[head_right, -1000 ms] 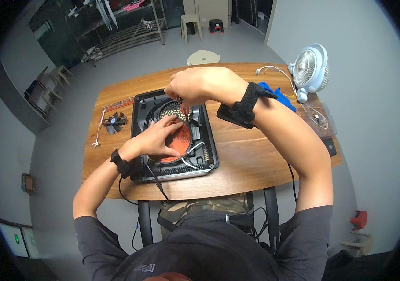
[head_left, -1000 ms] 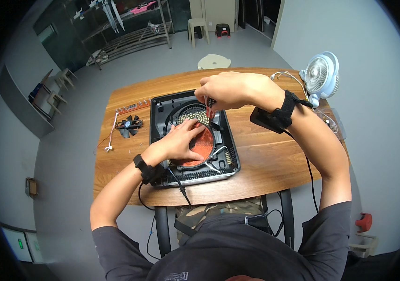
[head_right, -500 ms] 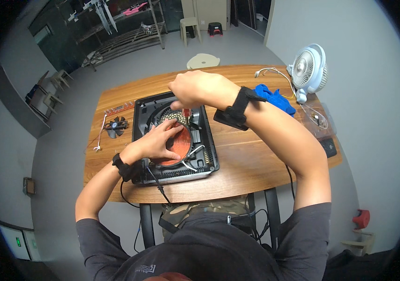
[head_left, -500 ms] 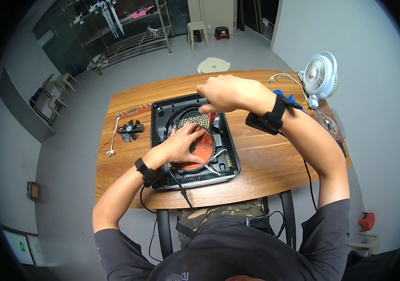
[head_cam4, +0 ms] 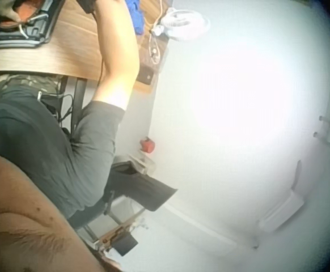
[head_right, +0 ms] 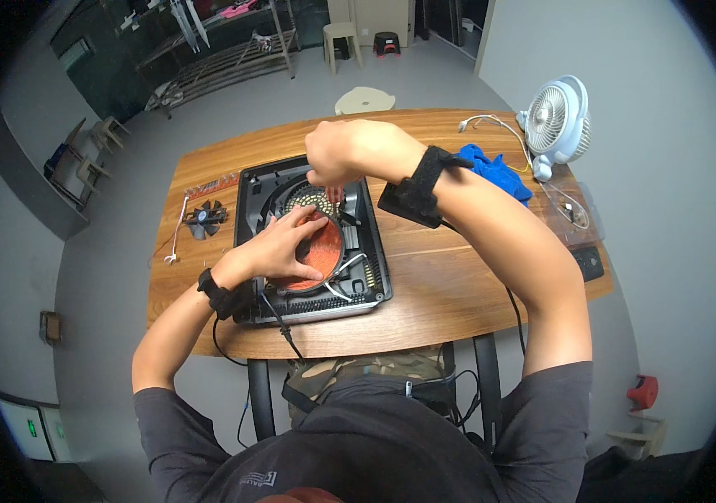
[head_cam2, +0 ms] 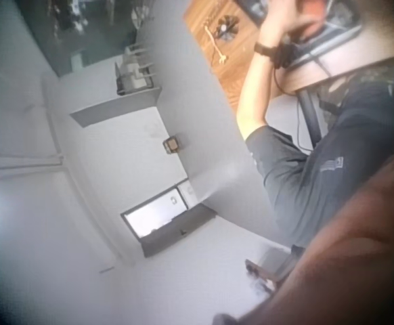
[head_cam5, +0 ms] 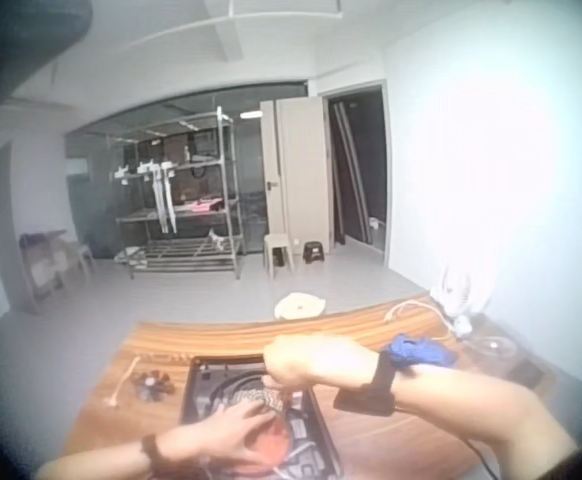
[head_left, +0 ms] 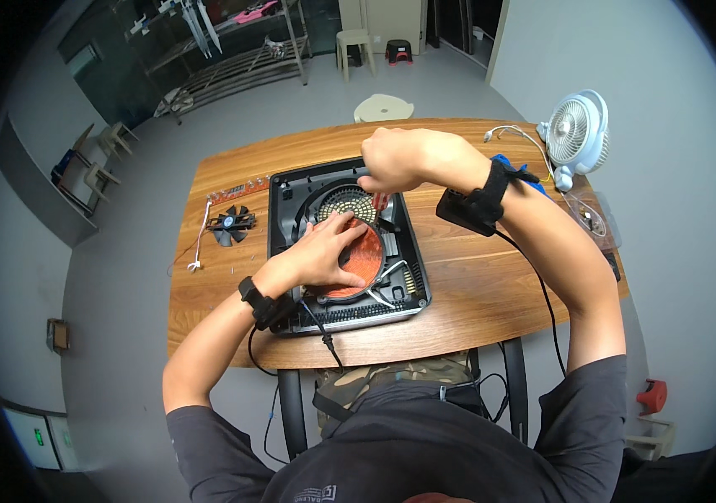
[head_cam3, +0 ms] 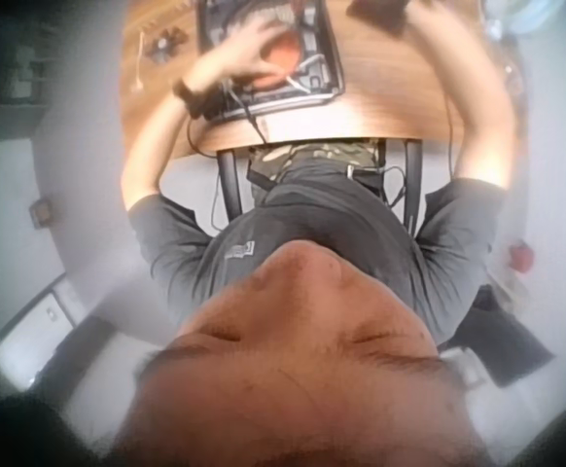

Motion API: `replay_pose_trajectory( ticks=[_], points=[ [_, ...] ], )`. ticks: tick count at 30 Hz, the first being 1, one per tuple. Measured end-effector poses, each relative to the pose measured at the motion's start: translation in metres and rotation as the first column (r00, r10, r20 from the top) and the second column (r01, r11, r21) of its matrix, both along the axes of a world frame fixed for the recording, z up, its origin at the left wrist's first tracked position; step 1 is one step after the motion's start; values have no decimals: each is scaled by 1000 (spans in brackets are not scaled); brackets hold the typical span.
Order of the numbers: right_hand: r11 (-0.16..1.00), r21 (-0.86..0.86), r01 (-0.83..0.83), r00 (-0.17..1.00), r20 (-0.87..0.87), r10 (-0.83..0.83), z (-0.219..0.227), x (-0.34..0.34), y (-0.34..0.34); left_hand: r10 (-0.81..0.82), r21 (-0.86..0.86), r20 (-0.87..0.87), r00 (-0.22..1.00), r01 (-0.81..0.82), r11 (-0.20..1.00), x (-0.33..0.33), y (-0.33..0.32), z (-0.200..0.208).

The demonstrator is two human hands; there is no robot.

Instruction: The person wipes the underside of a black electronic device with a blue cloth, then opens the casing to reveal internal components. They place a copper heatsink and a fan onto the device and use a screwdriver to secure them with screws. Finally, they wipe the fan with the cloth.

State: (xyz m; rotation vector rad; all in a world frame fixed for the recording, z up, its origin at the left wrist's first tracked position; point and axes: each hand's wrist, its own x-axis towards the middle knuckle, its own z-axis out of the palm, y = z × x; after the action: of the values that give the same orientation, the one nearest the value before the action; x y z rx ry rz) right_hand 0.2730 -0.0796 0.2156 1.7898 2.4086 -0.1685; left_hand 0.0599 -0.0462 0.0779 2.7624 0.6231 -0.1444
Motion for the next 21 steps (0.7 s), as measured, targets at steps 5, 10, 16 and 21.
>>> replay_pose_trajectory(
  ticks=[5,10,16,21],
  points=[
    [999,22,-48,997,-65,49,5,-4,-10,9,-10,-2,1000,-9,1000,-1,-1,2],
    [977,54,-204,974,-93,209,-6,7,-6,-3,-4,-7,1000,3,1000,1,0,1],
    [993,-94,68,997,-29,-71,5,-9,-2,9,5,-5,1000,-9,1000,0,-1,0],
    [986,-116,121,992,-23,-125,5,-11,5,2,6,1,1000,-2,1000,0,-1,0]
  ],
)
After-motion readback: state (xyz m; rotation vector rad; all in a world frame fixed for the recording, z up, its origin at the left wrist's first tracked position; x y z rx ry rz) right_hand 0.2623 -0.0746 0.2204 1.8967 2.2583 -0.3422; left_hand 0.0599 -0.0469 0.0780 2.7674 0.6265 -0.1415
